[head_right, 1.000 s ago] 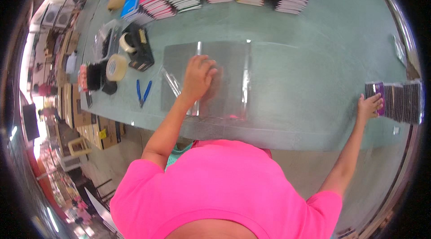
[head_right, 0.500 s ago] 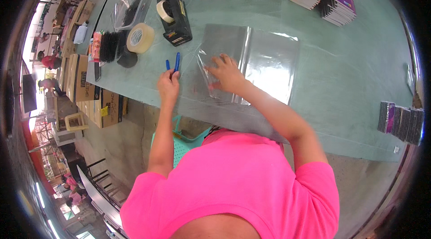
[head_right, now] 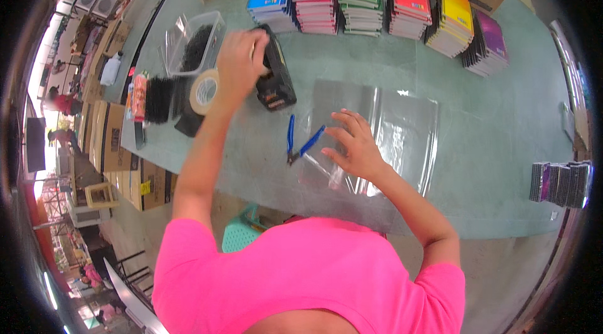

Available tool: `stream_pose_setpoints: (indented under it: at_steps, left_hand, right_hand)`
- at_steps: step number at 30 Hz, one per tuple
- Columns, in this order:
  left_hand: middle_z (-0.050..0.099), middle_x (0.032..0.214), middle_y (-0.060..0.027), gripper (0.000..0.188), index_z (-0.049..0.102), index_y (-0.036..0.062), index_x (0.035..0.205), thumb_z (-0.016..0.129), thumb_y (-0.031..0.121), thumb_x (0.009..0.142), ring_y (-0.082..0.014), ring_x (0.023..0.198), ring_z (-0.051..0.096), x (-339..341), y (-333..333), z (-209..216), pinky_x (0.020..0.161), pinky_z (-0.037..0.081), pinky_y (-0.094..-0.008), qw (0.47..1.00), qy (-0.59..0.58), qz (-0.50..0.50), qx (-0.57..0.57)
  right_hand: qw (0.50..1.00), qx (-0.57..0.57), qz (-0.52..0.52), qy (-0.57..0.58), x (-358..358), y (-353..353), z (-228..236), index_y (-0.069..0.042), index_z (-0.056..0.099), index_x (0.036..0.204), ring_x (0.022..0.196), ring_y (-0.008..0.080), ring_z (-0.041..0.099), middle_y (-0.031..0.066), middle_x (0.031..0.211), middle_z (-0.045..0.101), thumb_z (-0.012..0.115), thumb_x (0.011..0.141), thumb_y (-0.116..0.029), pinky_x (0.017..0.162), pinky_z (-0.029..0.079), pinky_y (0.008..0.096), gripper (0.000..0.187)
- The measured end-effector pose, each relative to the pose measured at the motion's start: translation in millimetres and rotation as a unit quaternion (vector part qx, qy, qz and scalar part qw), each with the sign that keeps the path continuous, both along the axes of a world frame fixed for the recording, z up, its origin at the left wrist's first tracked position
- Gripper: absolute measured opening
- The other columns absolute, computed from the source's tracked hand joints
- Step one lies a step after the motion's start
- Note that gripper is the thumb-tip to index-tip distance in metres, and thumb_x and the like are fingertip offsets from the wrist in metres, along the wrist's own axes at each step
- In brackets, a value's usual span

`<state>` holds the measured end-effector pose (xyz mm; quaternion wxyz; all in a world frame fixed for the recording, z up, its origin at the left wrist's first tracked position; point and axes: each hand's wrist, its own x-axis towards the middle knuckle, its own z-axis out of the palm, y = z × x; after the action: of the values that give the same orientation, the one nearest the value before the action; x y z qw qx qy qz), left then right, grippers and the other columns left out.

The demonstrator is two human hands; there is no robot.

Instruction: The person places a notepad into a plastic sleeve, folds the sleeve over the notepad, and secures it with tape, then stacks the packaged items.

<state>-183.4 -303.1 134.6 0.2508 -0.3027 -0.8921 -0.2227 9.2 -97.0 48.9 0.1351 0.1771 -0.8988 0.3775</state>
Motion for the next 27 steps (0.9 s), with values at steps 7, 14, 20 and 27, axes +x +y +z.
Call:
stream_pose_setpoints:
  at_steps: [7,14,20,27]
  left_hand:
    - [0.061,0.093,-0.0247,0.066,0.06,-0.0065,0.092,0.074,0.052,0.064,-0.037,0.089,0.06,-204.7,18.1,-33.9,0.077,0.048,-0.0425,0.978,-0.124,0.162,0.04]
    - [0.062,0.091,-0.0199,0.061,0.054,-0.0071,0.099,0.075,0.042,0.069,-0.029,0.081,0.061,-238.8,-9.9,-41.8,0.073,0.049,-0.0382,0.905,-0.315,0.066,0.279]
    - [0.057,0.111,-0.0189,0.06,0.052,-0.0014,0.115,0.061,0.048,0.083,-0.0263,0.108,0.054,-112.8,56.0,-3.0,0.095,0.037,-0.0474,0.905,-0.361,-0.154,0.162]
    - [0.061,0.114,-0.0101,0.031,0.061,0.0069,0.111,0.053,0.025,0.087,-0.0308,0.107,0.056,-164.2,11.1,-51.4,0.098,0.034,-0.0481,0.991,0.004,-0.084,-0.1]
  right_hand:
    - [0.997,-0.023,-0.072,-0.007,-57.3,-3.3,7.1,-0.01,0.061,0.101,0.116,0.0338,0.045,0.0121,0.121,0.051,0.068,0.074,-0.012,0.095,0.038,0.0428,0.028]
    - [0.929,-0.318,-0.113,-0.152,-132.9,-1.4,25.0,-0.005,0.059,0.104,0.109,0.0271,0.051,0.0137,0.119,0.052,0.066,0.081,-0.016,0.091,0.041,0.0393,0.026]
    - [0.669,-0.679,-0.032,-0.3,-206.1,14.8,43.3,-0.001,0.053,0.112,0.091,0.0202,0.062,0.012,0.103,0.061,0.065,0.085,-0.024,0.079,0.052,0.0324,0.037]
    - [0.582,-0.706,-0.025,-0.403,-190.9,27.9,16.1,0.005,0.05,0.116,0.097,0.0269,0.062,0.0183,0.11,0.06,0.058,0.086,-0.042,0.085,0.051,0.0403,0.056]
